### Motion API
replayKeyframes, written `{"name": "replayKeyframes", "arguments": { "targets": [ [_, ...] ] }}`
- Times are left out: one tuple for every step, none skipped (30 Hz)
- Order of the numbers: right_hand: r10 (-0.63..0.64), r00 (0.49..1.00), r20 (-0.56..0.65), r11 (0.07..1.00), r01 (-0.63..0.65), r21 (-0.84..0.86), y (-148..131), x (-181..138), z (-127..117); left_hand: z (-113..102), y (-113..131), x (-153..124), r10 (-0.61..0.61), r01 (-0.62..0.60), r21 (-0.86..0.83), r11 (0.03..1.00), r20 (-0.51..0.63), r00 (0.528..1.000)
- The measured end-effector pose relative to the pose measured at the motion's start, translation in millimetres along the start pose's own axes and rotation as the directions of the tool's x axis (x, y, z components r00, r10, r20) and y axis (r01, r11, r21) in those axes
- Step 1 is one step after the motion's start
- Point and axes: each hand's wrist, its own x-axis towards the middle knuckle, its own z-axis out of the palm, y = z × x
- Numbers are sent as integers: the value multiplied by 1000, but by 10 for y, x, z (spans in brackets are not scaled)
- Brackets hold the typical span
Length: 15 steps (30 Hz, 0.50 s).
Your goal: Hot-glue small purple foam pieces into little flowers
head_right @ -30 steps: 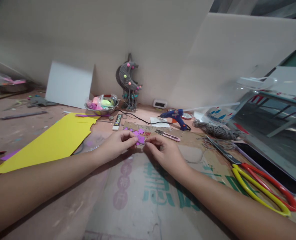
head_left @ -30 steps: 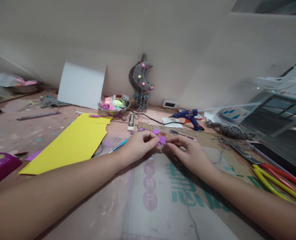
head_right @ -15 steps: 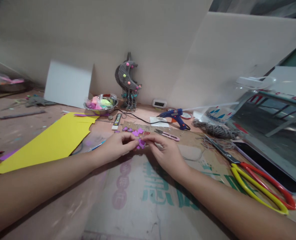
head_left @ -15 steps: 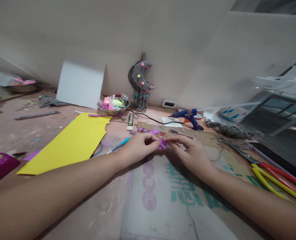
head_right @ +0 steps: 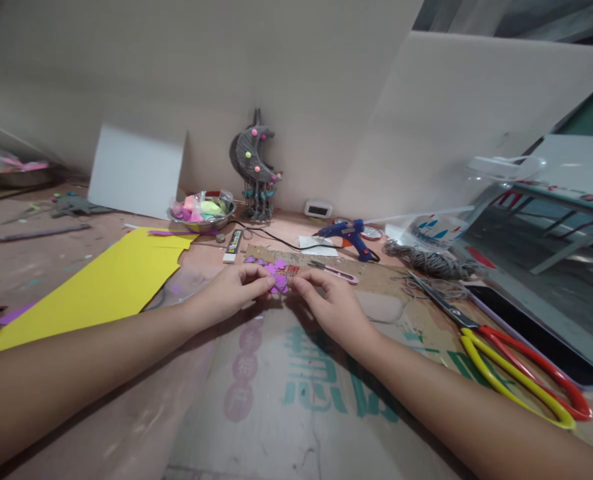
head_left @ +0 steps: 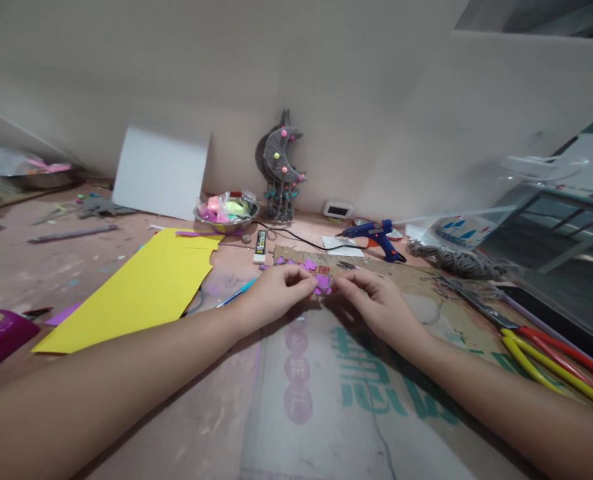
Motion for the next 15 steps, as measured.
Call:
{"name": "replayKeyframes", "arguments": {
  "targets": [
    [-3, 1000, 8, 1000, 3, -19, -4, -6, -10, 0, -4, 2, 7, -7, 9, 1000, -5, 1000],
    [-5, 1000, 17, 1000, 6, -26, -6, -13, -16, 1, -10, 5, 15, -14, 18, 1000, -8, 1000],
    [-7, 1000, 28, 1000, 8, -23, -8, -18, -19, 2, -17, 9, 21, -21, 23, 1000, -12, 1000],
    [-7, 999, 44, 1000, 7, -15, -9, -20, -18, 3, -23, 13, 25, -25, 29, 999, -14, 1000],
    [-7, 998, 55, 1000, 8, -8, -11, -21, -16, 5, -30, 16, 28, -28, 34, 999, -18, 999],
    [-7, 998, 62, 1000, 7, -6, -14, -18, -11, 6, -35, 18, 32, -31, 36, 999, -22, 999],
    [-4, 998, 64, 1000, 5, -8, -17, -14, -5, 7, -40, 19, 36, -35, 36, 999, -25, 999],
    [0, 998, 62, 1000, 1, -13, -20, -8, 1, 7, -42, 19, 41, -40, 35, 999, -26, 999],
    [4, 998, 55, 1000, -3, -18, -22, -2, 6, 6, -44, 18, 46, -45, 31, 999, -22, 999],
    [8, 999, 49, 1000, -7, -17, -21, 3, 11, 6, -45, 17, 51, -51, 25, 998, -14, 999],
    [15, 999, 45, 1000, -15, -8, -18, 7, 15, 4, -44, 16, 57, -57, 17, 998, -1, 998],
    [28, 999, 42, 1000, -28, 9, -14, 9, 17, 2, -43, 14, 62, -62, 10, 998, 15, 998],
    [44, 998, 41, 998, -45, 35, -8, 8, 18, 0, -42, 12, 66, -67, 7, 998, 28, 997],
    [62, 997, 45, 996, -65, 65, -1, 6, 19, -2, -39, 9, 69, -70, 9, 998, 39, 997],
    [77, 996, 54, 992, -82, 97, 7, 3, 19, -3, -36, 7, 71, -72, 14, 997, 45, 996]
  ]
}}
